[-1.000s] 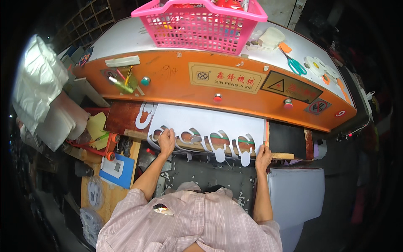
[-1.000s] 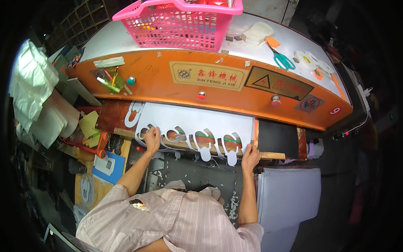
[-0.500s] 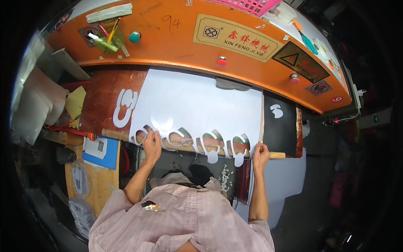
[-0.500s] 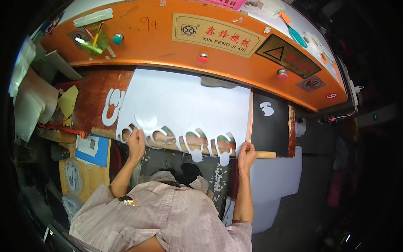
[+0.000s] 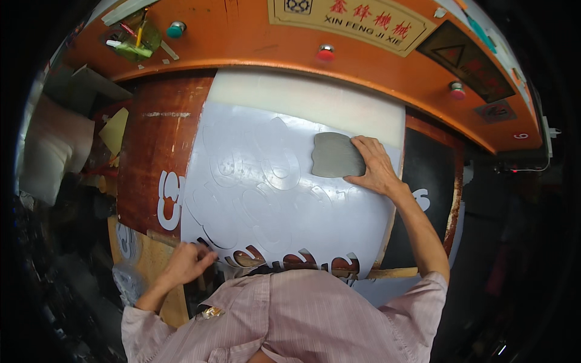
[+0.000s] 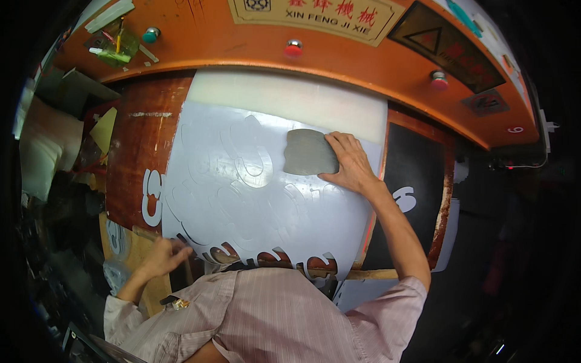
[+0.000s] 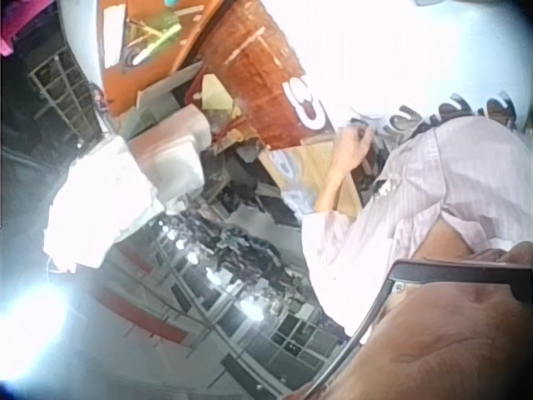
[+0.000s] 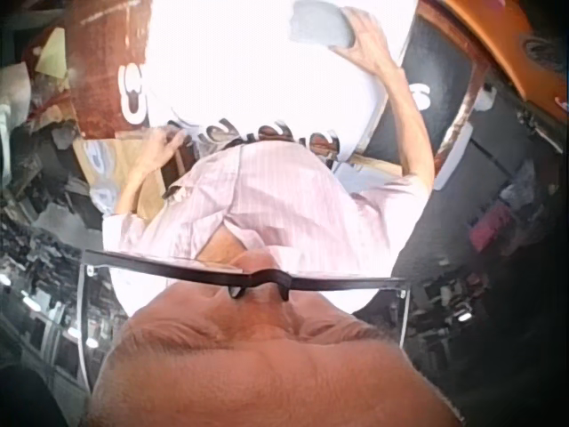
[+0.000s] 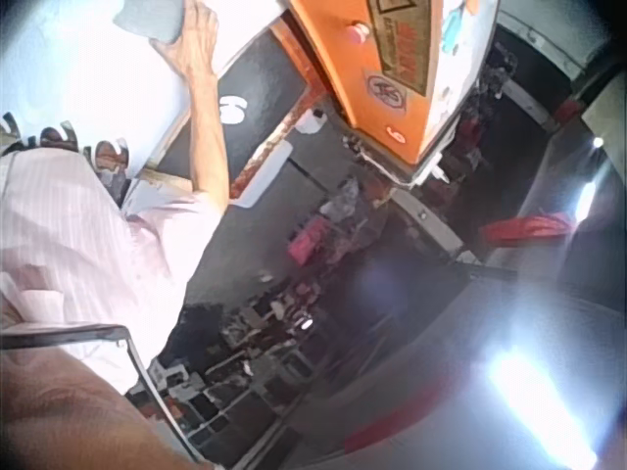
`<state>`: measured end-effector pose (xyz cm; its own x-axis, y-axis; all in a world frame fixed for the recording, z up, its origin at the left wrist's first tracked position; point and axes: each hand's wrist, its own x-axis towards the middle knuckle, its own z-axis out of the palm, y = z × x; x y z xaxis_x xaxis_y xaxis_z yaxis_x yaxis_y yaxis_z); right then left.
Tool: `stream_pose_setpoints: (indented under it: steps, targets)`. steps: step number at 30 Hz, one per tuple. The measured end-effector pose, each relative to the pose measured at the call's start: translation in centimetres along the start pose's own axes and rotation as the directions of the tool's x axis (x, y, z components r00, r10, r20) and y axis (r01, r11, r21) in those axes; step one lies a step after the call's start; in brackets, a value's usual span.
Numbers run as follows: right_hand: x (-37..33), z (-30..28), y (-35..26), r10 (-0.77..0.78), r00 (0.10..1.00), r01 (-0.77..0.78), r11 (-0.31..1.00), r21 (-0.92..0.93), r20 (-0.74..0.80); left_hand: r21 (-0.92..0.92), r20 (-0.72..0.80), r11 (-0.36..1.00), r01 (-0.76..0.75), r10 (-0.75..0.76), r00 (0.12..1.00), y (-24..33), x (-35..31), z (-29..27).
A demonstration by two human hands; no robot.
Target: The person repeatedly places white sticker sheets on a machine's conveyor, rubs them with a grey pad, and peels off the cut-out shapes. The peeled shapes are gathered and stacked, while the remaining sheets are discarded.
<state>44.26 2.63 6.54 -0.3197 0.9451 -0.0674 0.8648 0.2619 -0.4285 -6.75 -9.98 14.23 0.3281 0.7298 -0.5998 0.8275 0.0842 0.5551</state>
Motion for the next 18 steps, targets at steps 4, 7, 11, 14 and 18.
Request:
stream_pose_setpoints:
  steps: [4,7,11,14,18]
  targets:
    - [0.7,-0.4,2.8,-0.031,0.991,0.041,0.997,0.073,-0.131,0.108,-0.449,0.938,-0.329,0.341,0.826,6.2,12.6,1.7]
    - [-1.0,-2.0,4.2,0.135,0.939,-0.087,0.983,0.161,-0.316,0.273,-0.436,0.777,-0.567,0.625,0.647,12.1,22.4,5.1]
    - [-8.8,-2.6,4.8,0.684,0.623,-0.449,0.710,0.542,-0.380,0.390,-0.395,0.789,-0.475,0.609,0.688,15.9,26.0,7.0]
    - [-16.4,-1.6,5.6,0.777,0.323,-0.626,0.603,0.494,-0.540,0.422,-0.404,0.787,-0.450,0.607,0.684,16.7,25.1,7.7]
    - [-24.1,0.7,7.4,0.808,0.186,-0.832,0.432,0.348,-0.560,0.460,-0.416,0.776,-0.431,0.618,0.668,17.4,24.7,9.5]
